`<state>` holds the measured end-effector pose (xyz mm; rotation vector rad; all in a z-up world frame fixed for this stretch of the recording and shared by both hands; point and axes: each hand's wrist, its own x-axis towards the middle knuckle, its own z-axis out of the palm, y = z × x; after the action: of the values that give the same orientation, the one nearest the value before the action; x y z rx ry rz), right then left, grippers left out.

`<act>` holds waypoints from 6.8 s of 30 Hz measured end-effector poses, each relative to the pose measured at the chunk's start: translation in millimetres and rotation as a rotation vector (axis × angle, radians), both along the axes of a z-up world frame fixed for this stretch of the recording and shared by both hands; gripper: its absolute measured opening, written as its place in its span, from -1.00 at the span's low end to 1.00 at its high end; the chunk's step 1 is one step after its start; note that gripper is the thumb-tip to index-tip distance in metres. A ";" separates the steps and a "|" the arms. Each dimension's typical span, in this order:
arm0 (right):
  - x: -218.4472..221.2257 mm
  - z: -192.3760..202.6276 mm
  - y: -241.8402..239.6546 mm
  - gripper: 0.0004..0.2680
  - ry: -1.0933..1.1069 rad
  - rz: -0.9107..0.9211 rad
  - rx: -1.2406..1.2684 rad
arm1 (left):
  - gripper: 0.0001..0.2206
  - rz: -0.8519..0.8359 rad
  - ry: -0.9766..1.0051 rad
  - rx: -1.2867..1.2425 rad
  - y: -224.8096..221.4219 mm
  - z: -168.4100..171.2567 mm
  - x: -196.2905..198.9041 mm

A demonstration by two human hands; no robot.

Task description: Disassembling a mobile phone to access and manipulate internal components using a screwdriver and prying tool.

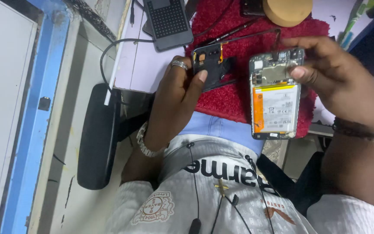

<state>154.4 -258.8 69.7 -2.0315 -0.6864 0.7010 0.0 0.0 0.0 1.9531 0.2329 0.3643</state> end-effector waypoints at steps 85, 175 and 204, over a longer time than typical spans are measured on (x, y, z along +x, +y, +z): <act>14.9 -45.9 12.5 -0.68 0.115 -0.200 0.174 | -0.84 0.188 -0.249 0.210 -7.7 -51.5 17.5; -68.1 -4.2 -3.8 -0.85 -0.247 -0.243 0.473 | -0.29 -0.677 -0.063 -0.888 -48.7 -17.1 -10.2; -39.3 12.4 0.6 -0.71 -0.596 -0.081 0.155 | -0.07 -0.817 0.136 -1.492 -64.4 -35.6 20.3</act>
<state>115.0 -258.2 82.1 -2.1121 -0.9514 -0.0233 20.3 -64.4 -35.6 0.4668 -0.2005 -0.4236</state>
